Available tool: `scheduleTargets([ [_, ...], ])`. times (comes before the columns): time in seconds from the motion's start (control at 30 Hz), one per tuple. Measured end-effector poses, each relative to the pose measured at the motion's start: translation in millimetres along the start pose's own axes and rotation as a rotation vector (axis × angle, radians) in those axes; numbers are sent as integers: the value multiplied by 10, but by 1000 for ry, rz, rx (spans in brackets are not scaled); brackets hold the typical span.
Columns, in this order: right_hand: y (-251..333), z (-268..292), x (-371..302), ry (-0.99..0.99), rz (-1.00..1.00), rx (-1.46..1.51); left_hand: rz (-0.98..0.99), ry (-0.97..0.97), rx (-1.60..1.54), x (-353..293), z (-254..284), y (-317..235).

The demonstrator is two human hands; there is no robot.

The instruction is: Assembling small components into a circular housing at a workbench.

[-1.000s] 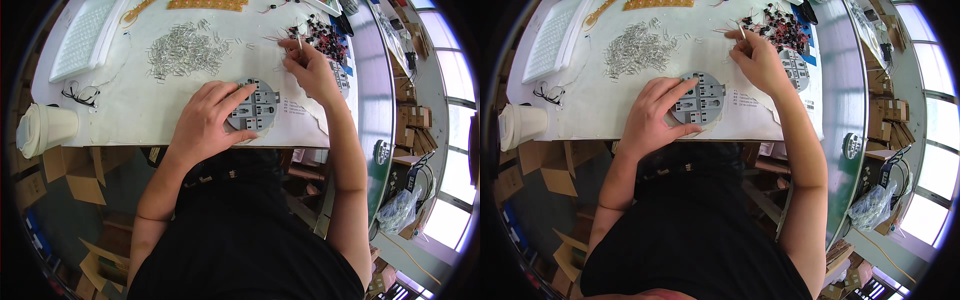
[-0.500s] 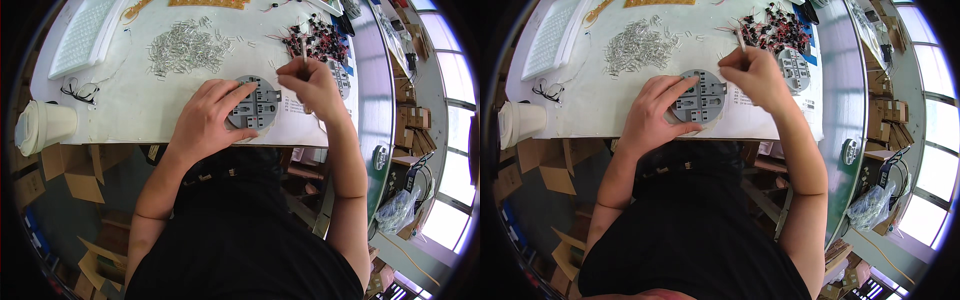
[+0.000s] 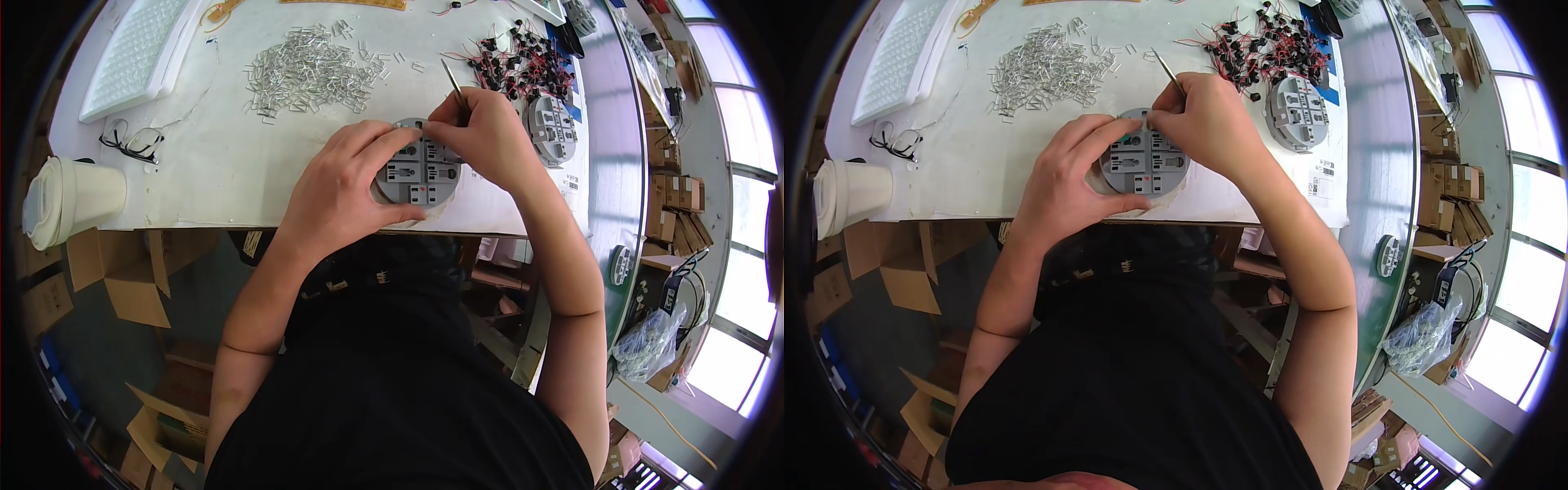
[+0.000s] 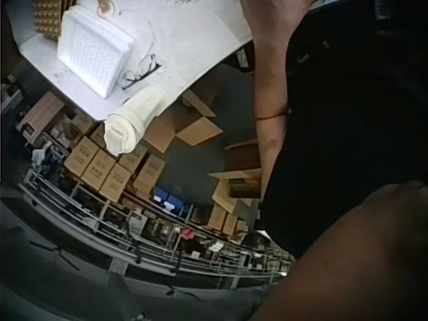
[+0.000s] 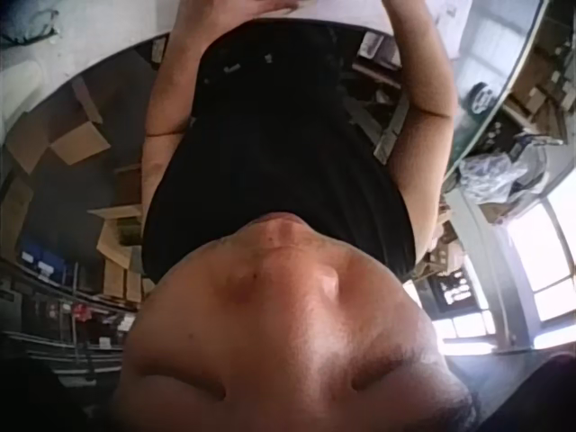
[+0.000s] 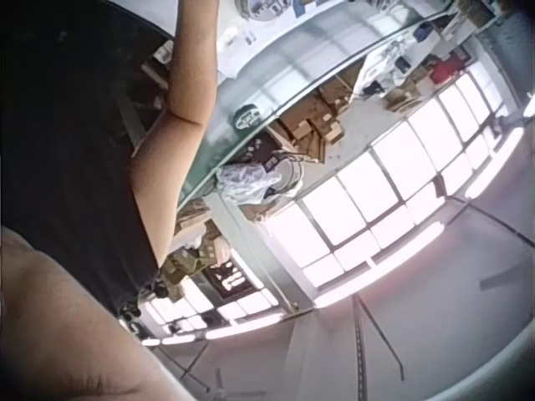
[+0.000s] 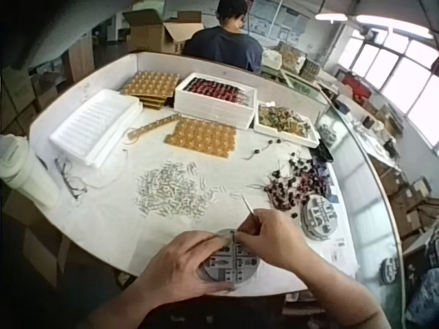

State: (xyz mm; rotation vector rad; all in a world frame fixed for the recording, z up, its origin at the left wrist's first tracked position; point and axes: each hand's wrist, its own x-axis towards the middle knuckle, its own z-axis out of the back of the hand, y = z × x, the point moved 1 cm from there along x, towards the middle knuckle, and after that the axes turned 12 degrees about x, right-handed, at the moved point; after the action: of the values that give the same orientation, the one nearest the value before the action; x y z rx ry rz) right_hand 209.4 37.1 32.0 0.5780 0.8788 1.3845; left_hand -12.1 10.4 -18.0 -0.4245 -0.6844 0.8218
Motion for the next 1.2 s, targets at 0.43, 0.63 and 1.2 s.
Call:
scheduleTargets([
  [0.43, -369, 164, 81, 133, -89, 227, 25, 53, -30, 19, -74, 5],
  [0.63, -399, 222, 61, 120, -110, 156, 11, 73, -29, 113, -184, -57],
  [1.2, -587, 505, -92, 80, -51, 232, 26, -127, -31, 482, -288, -271],
])
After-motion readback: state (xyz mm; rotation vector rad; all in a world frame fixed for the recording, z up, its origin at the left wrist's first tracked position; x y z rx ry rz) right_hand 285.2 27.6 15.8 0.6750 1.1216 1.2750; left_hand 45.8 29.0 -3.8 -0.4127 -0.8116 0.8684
